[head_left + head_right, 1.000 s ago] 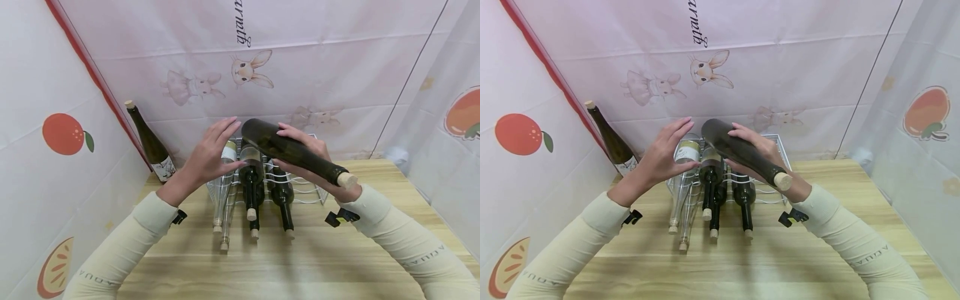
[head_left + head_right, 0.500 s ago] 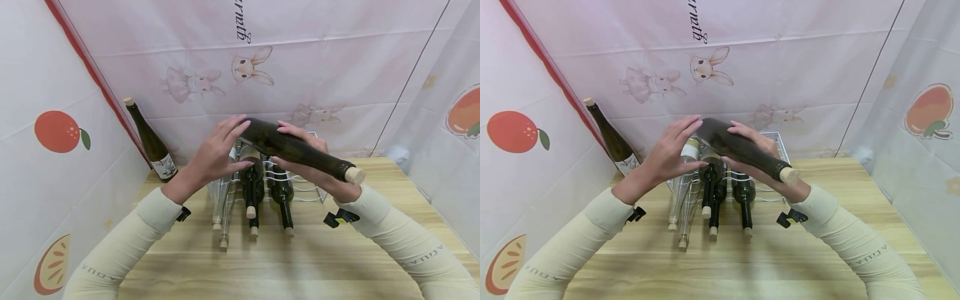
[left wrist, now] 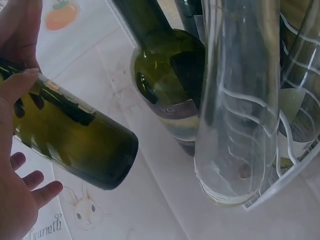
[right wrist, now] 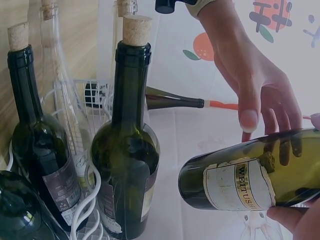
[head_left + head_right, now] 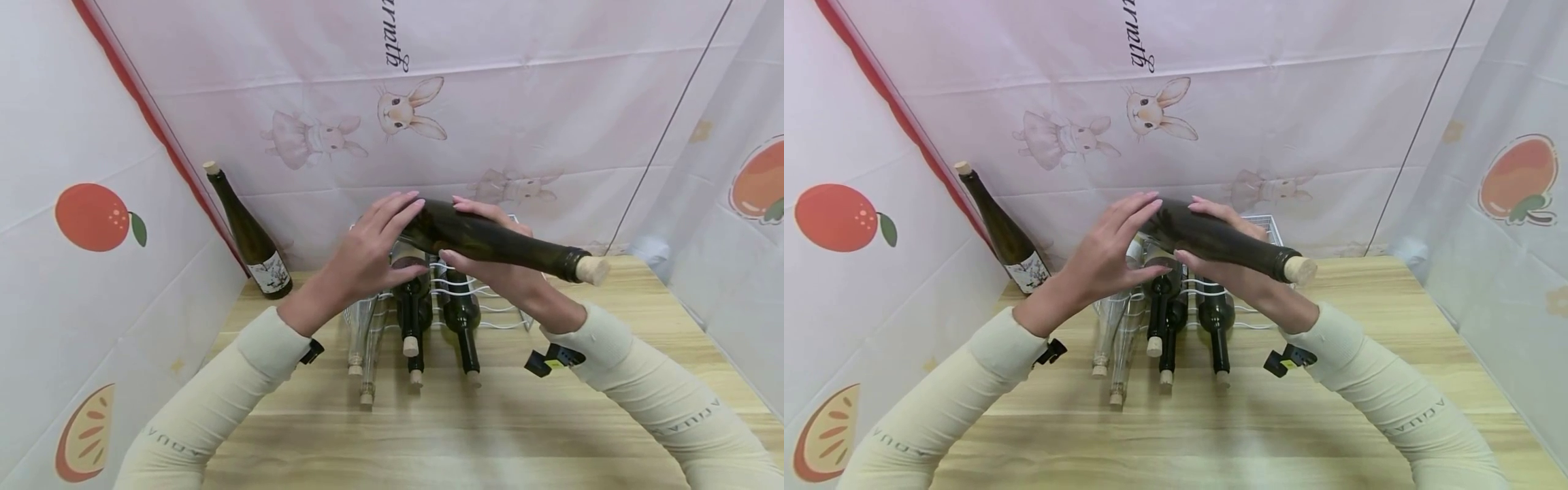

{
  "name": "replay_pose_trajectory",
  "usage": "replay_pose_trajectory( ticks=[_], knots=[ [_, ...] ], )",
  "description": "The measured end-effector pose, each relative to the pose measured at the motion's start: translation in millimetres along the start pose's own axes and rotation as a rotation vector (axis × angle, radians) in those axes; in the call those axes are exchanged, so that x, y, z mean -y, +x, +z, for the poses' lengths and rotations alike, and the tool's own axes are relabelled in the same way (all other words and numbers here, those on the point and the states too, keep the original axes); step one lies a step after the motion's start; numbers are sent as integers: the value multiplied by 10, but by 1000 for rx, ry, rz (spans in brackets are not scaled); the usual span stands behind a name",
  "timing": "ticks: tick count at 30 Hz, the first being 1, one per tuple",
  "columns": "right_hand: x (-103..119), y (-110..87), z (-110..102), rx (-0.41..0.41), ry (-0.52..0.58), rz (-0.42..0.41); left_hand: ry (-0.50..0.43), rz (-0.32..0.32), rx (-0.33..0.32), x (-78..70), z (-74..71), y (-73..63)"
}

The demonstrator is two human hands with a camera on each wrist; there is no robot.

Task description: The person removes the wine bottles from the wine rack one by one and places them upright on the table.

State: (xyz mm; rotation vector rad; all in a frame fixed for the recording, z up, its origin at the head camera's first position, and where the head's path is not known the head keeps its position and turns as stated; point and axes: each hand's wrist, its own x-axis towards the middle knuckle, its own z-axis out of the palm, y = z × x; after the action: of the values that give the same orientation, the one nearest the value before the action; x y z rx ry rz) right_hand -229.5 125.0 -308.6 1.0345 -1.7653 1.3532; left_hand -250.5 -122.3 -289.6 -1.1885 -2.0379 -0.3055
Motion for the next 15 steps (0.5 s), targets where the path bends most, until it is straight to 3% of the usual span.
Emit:
replay_pose_trajectory(
  ticks=[7, 15],
  knots=[
    [45, -21, 3, 11, -26, 90, 12, 20, -41, -51, 51, 36],
    [66, -21, 31, 24, -30, 160, 20, 0, -61, -106, 81, 59]
  ],
)
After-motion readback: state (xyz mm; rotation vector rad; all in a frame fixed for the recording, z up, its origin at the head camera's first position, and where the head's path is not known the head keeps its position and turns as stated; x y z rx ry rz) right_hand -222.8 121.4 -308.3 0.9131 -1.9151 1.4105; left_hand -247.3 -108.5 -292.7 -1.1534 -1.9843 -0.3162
